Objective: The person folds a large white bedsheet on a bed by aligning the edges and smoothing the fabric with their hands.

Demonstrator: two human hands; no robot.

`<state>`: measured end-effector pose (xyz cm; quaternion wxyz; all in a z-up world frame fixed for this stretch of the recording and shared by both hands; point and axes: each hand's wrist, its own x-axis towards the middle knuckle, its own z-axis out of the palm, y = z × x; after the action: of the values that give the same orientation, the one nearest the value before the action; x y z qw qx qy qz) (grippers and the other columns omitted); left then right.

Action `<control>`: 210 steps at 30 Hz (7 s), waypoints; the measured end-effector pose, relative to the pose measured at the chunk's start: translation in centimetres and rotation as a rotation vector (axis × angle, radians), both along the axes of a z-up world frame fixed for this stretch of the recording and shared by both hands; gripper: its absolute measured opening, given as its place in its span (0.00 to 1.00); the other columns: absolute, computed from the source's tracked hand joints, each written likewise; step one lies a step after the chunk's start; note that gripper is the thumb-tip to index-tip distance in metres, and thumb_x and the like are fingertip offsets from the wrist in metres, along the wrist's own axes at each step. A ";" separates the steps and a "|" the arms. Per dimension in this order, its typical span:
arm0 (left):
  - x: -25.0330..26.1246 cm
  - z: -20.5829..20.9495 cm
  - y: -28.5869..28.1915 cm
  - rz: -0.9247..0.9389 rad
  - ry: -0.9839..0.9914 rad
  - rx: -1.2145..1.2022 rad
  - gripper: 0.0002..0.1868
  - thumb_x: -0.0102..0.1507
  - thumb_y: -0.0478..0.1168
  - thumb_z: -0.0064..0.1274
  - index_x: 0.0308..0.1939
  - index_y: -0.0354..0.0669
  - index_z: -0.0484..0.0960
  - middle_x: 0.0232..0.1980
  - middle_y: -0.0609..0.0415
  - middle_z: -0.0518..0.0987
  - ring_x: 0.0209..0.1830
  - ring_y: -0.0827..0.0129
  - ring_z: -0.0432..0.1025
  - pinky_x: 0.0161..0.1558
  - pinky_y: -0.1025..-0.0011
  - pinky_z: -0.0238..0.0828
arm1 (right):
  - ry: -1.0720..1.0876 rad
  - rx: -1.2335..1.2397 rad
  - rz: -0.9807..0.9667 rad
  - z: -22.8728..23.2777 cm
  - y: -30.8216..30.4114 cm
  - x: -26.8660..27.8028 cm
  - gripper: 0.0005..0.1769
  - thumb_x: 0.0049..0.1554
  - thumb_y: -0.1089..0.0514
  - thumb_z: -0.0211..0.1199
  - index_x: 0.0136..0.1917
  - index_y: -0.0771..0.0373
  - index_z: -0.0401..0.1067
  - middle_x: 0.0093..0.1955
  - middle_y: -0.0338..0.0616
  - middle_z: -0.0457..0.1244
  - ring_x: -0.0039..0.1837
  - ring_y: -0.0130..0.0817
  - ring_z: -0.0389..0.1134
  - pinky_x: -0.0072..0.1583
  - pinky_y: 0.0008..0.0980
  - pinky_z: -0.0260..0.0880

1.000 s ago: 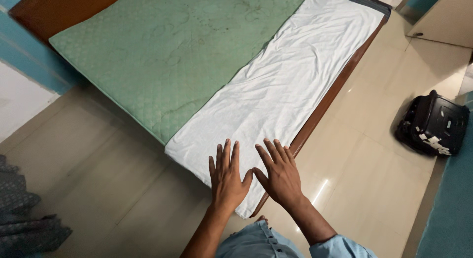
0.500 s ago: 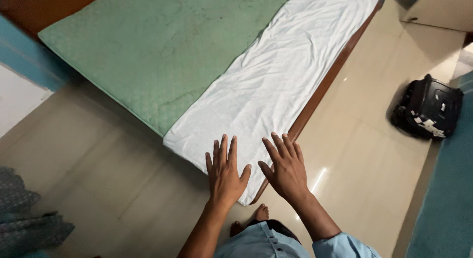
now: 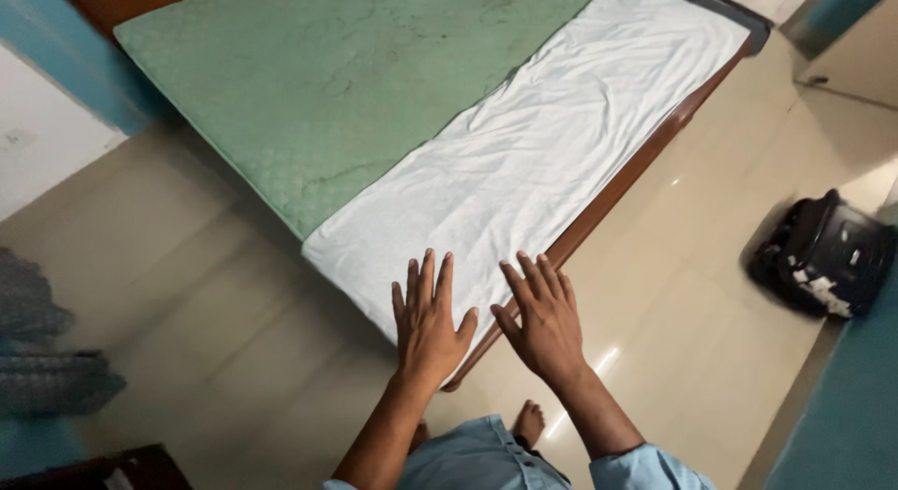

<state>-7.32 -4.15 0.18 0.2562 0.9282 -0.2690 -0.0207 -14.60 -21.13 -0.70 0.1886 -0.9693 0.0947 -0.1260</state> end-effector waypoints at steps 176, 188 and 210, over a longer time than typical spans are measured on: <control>18.4 -60.5 -40.2 0.802 0.065 0.348 0.34 0.70 0.47 0.46 0.79 0.41 0.63 0.84 0.47 0.58 0.85 0.54 0.51 0.82 0.48 0.39 | 0.189 0.232 0.981 -60.8 -34.8 31.6 0.29 0.58 0.62 0.57 0.73 0.64 0.67 0.76 0.52 0.59 0.80 0.54 0.55 0.78 0.54 0.50; 10.3 -55.6 -40.9 0.978 0.163 0.272 0.36 0.65 0.47 0.49 0.76 0.40 0.64 0.80 0.40 0.58 0.81 0.44 0.51 0.75 0.38 0.42 | 0.106 0.127 0.561 -61.5 -45.7 35.0 0.33 0.59 0.65 0.54 0.78 0.69 0.61 0.81 0.59 0.55 0.84 0.56 0.50 0.82 0.58 0.43; 25.5 -60.1 -35.5 0.763 0.041 0.177 0.35 0.68 0.54 0.48 0.77 0.44 0.65 0.82 0.45 0.59 0.83 0.51 0.51 0.80 0.45 0.40 | 0.168 0.023 0.870 -62.4 -38.0 43.5 0.36 0.62 0.50 0.60 0.78 0.68 0.60 0.81 0.57 0.53 0.83 0.57 0.49 0.80 0.54 0.44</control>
<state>18.19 -39.61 -59.89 0.1698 0.9794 0.1036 0.0343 28.93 -59.16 -63.14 0.2265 -0.9237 -0.3056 0.0455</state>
